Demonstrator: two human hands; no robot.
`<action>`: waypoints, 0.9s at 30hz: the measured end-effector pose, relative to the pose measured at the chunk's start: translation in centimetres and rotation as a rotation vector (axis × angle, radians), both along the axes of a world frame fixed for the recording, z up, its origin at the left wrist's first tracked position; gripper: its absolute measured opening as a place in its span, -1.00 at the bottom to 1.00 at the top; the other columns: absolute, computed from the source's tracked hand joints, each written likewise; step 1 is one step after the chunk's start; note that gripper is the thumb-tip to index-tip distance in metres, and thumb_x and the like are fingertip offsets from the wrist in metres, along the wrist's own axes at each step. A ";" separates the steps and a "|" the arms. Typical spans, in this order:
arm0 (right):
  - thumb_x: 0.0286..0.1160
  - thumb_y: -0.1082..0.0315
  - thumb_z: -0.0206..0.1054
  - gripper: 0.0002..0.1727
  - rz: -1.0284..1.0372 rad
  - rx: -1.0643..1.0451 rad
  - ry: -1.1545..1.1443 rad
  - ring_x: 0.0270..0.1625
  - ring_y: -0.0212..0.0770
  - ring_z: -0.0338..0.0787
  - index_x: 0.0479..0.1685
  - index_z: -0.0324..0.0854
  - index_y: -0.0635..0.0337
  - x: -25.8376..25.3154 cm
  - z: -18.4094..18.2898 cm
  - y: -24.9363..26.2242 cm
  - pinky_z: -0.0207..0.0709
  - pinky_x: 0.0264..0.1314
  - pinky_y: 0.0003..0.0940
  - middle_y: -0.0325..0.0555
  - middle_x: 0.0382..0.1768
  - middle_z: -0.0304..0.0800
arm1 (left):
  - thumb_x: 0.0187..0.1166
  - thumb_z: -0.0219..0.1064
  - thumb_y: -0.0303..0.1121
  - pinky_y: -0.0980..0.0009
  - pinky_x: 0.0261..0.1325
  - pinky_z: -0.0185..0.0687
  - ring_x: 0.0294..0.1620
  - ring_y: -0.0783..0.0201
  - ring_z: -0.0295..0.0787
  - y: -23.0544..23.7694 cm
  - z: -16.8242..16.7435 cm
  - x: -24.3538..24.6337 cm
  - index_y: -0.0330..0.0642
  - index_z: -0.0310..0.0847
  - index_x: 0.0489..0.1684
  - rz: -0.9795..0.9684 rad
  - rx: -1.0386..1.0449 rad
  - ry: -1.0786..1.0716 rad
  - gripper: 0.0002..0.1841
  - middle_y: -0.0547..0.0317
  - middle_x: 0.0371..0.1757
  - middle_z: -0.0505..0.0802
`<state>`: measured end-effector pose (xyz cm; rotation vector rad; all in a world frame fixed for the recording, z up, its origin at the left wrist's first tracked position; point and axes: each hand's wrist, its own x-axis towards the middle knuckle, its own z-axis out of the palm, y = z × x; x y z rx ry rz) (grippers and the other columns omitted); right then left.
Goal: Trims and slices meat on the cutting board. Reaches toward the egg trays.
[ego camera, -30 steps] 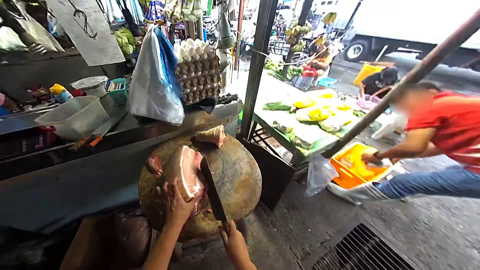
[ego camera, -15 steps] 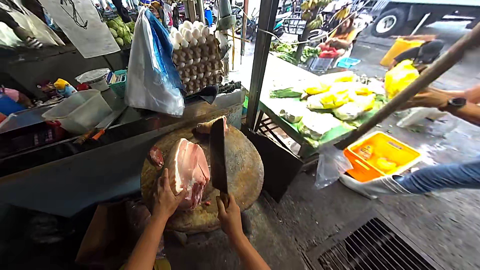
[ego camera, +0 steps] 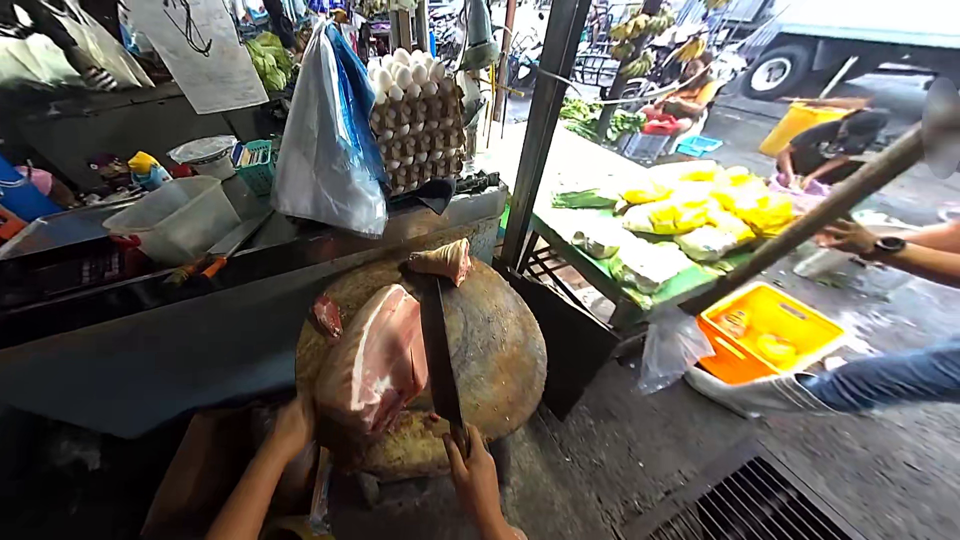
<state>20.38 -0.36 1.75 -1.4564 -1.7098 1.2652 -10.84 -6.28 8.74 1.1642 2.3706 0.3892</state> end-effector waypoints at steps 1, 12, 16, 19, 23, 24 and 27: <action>0.68 0.12 0.31 -0.53 -0.022 0.000 -0.003 -0.37 0.09 0.84 0.34 0.60 0.33 0.2 -0.5 0.5 0.70 -0.16 0.14 0.15 -0.38 0.81 | 0.89 0.01 -0.19 -0.24 0.60 0.38 0.47 -0.33 0.63 -0.3 -0.9 -0.5 -0.43 0.52 0.49 -0.034 -0.067 -0.020 -0.52 -0.46 0.33 0.74; 0.72 0.11 0.28 -0.61 0.074 -0.331 0.024 -0.58 -0.20 0.70 0.16 0.57 0.31 4.9 -2.3 3.7 0.68 -0.39 -0.19 -0.06 -0.54 0.68 | 0.69 0.17 0.23 -0.23 0.59 0.38 0.56 -0.33 0.55 15.4 8.5 5.2 -0.22 0.00 0.87 -0.025 -0.101 0.001 -0.09 -0.42 0.53 0.60; 0.71 0.10 0.29 -0.60 0.100 -0.316 0.000 -0.56 -0.17 0.72 0.13 0.57 0.33 4.9 -2.1 5.8 0.69 -0.35 -0.15 -0.05 -0.54 0.70 | 0.77 0.05 0.19 -0.23 0.56 0.39 0.54 -0.29 0.57 17.7 7.9 4.6 -0.31 0.32 0.68 0.024 -0.166 0.064 -0.25 -0.38 0.47 0.66; 0.71 0.14 0.29 -0.58 0.103 -0.312 -0.009 -0.53 -0.15 0.74 0.17 0.57 0.41 5.2 -1.2 7.0 0.70 -0.31 -0.11 -0.01 -0.52 0.72 | 0.88 -0.11 0.05 -0.23 0.56 0.36 0.51 -0.27 0.60 17.1 7.5 3.6 -0.22 0.43 0.65 0.047 -0.133 0.062 -0.39 -0.35 0.40 0.72; 0.65 0.21 0.35 -0.59 0.091 -0.417 0.046 -0.64 -0.22 0.66 0.21 0.51 0.39 5.0 -2.0 9.6 0.66 -0.47 -0.22 -0.08 -0.58 0.65 | 0.91 -0.19 -0.02 -0.17 0.62 0.33 0.55 -0.25 0.57 17.1 7.5 3.5 -0.17 0.33 0.74 0.048 -0.170 0.074 -0.41 -0.33 0.43 0.71; 0.63 0.24 0.38 -0.61 0.112 -0.461 0.045 -0.67 -0.26 0.64 0.21 0.50 0.37 4.9 -2.2 10.3 0.63 -0.52 -0.29 -0.11 -0.60 0.64 | 0.91 -0.20 -0.02 -0.15 0.63 0.32 0.57 -0.24 0.55 17.0 7.5 3.5 -0.17 0.29 0.77 0.045 -0.185 0.060 -0.41 -0.33 0.45 0.70; 0.56 0.28 0.46 -0.59 0.251 -0.527 -0.014 -0.64 -0.27 0.63 0.22 0.51 0.35 4.0 -2.3 11.9 0.63 -0.48 -0.31 -0.08 -0.52 0.65 | 0.92 -0.20 -0.03 -0.14 0.61 0.36 0.57 -0.25 0.55 16.8 7.5 3.0 -0.16 0.24 0.80 0.035 -0.197 0.049 -0.41 -0.35 0.46 0.68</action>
